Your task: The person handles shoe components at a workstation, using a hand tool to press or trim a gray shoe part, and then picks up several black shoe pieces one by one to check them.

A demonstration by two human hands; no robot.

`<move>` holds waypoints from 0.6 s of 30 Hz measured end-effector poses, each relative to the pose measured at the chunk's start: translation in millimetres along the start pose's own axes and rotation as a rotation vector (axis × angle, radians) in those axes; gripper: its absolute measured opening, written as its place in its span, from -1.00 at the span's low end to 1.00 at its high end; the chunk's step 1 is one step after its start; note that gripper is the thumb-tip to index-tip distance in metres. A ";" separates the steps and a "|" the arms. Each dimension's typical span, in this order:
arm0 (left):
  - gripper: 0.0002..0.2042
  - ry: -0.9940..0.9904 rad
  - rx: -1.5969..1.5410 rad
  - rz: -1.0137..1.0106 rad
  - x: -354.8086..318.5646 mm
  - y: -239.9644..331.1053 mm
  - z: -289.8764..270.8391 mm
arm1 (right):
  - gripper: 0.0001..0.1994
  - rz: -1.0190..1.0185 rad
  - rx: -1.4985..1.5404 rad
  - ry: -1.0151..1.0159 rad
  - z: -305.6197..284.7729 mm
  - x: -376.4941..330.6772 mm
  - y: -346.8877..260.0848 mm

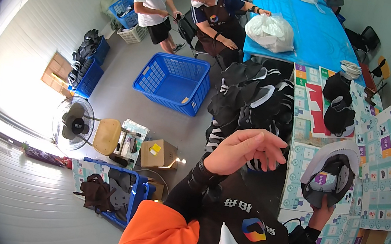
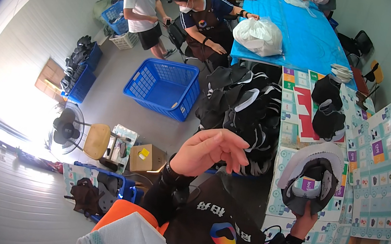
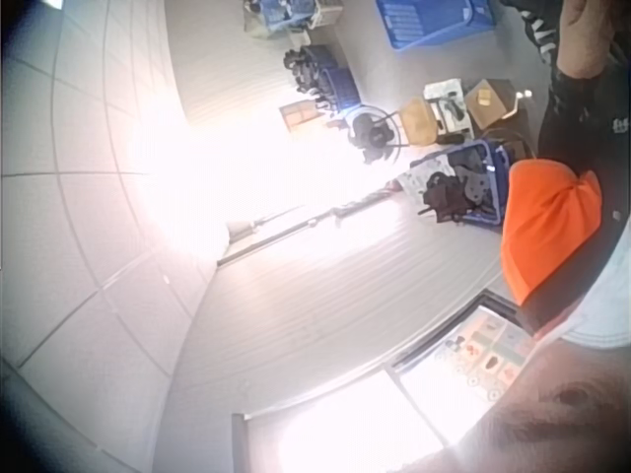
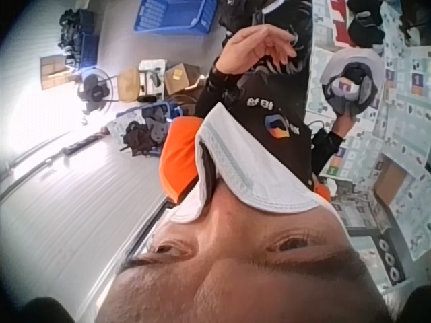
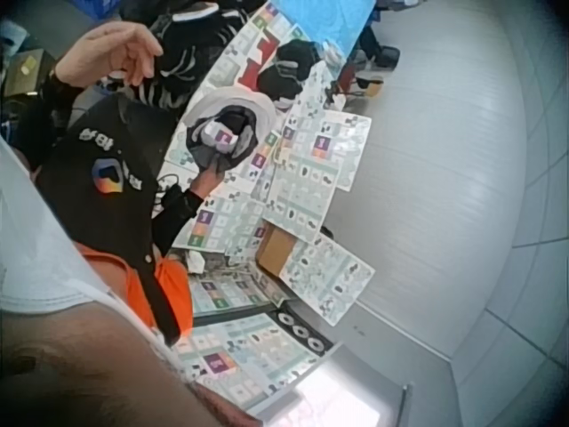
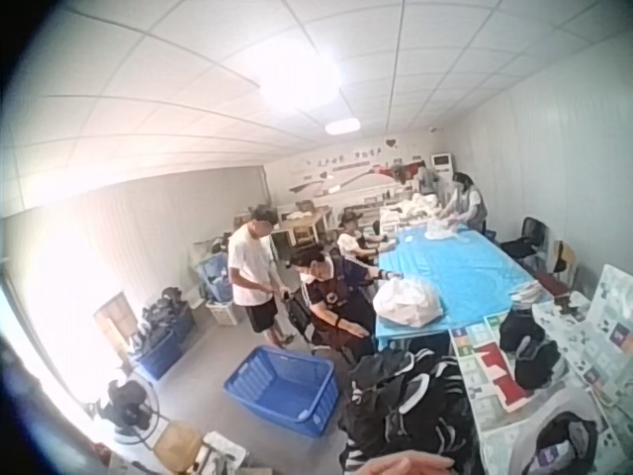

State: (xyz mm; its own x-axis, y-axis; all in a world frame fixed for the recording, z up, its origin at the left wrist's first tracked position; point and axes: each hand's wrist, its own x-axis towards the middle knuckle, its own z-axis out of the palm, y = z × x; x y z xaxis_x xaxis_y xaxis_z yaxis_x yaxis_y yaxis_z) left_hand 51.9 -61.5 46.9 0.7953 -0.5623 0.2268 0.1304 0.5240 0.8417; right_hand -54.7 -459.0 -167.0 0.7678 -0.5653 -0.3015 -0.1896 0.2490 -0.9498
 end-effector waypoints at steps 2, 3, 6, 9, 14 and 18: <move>-0.51 0.005 -0.003 -0.005 -0.3 -0.5 1.1 | -0.50 0.001 -0.004 -0.003 0.8 -1.3 -2.1; -0.51 0.007 -0.005 -0.011 -0.1 -0.5 1.4 | -0.50 0.001 -0.004 -0.004 1.3 -1.8 -2.9; -0.53 0.017 0.001 -0.025 0.2 0.6 2.9 | -0.51 -0.007 0.001 -0.011 1.7 -1.1 -4.0; -0.54 0.015 -0.001 -0.020 0.5 0.1 3.6 | -0.52 -0.020 0.002 -0.014 4.3 -1.8 -6.7; -0.55 0.009 0.003 -0.030 1.6 1.1 4.4 | -0.53 -0.031 -0.002 -0.013 3.6 2.7 -5.2; -0.56 0.007 0.012 -0.037 2.6 0.4 3.2 | -0.53 -0.042 -0.024 -0.015 7.9 2.1 -9.2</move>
State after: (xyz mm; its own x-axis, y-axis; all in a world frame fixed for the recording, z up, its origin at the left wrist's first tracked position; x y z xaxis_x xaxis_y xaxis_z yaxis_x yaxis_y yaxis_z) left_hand 52.1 -64.8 49.4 0.7941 -0.5766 0.1922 0.1523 0.4950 0.8554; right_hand -46.5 -456.2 -158.2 0.7844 -0.5630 -0.2603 -0.1716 0.2064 -0.9633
